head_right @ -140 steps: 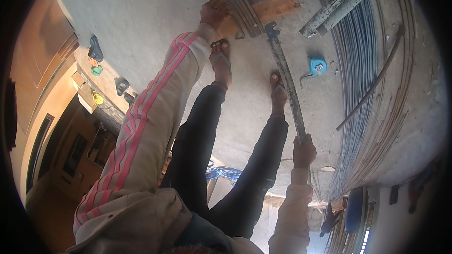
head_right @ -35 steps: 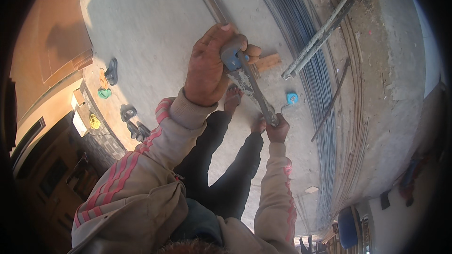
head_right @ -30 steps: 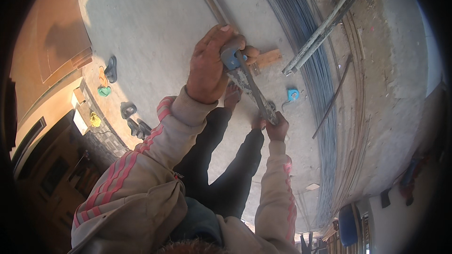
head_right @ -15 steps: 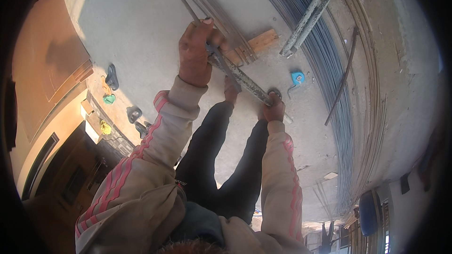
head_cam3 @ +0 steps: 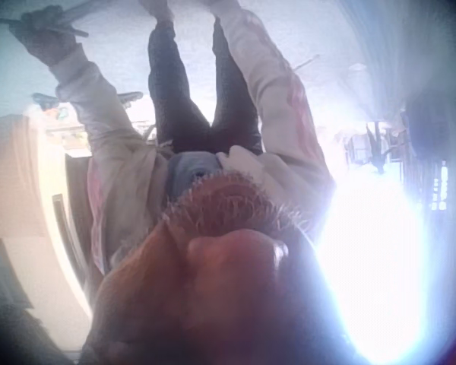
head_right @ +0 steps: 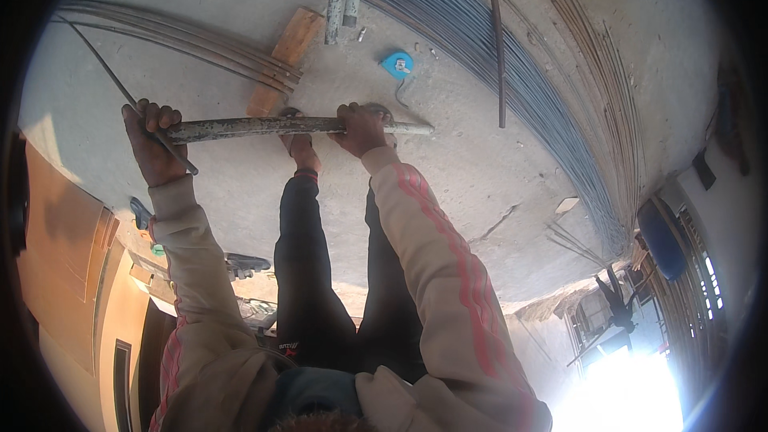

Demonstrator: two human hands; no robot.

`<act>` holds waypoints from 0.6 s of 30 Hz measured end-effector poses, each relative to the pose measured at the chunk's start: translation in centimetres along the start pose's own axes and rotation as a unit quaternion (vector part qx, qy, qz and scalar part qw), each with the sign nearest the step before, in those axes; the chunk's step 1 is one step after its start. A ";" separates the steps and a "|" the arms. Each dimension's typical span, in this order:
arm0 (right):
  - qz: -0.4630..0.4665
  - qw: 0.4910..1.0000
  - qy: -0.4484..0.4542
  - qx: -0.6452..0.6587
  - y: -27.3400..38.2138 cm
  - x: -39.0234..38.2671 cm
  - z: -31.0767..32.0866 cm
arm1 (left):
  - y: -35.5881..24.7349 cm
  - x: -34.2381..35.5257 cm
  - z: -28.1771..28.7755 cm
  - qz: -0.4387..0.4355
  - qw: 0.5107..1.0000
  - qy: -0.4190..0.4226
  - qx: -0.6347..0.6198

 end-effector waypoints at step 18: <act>-0.371 0.927 -0.048 0.006 -36.4 -1.3 13.5 | -0.5 1.3 1.5 0.025 0.999 0.015 0.038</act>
Point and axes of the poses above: each hand's wrist, its own x-axis towards the middle knuckle, its own z-axis out of the back of the hand, y = z × x, the point moved 8 cm from there along x, towards the middle knuckle, and after that the axes turned 14 degrees about -z, right-handed, at the moved point
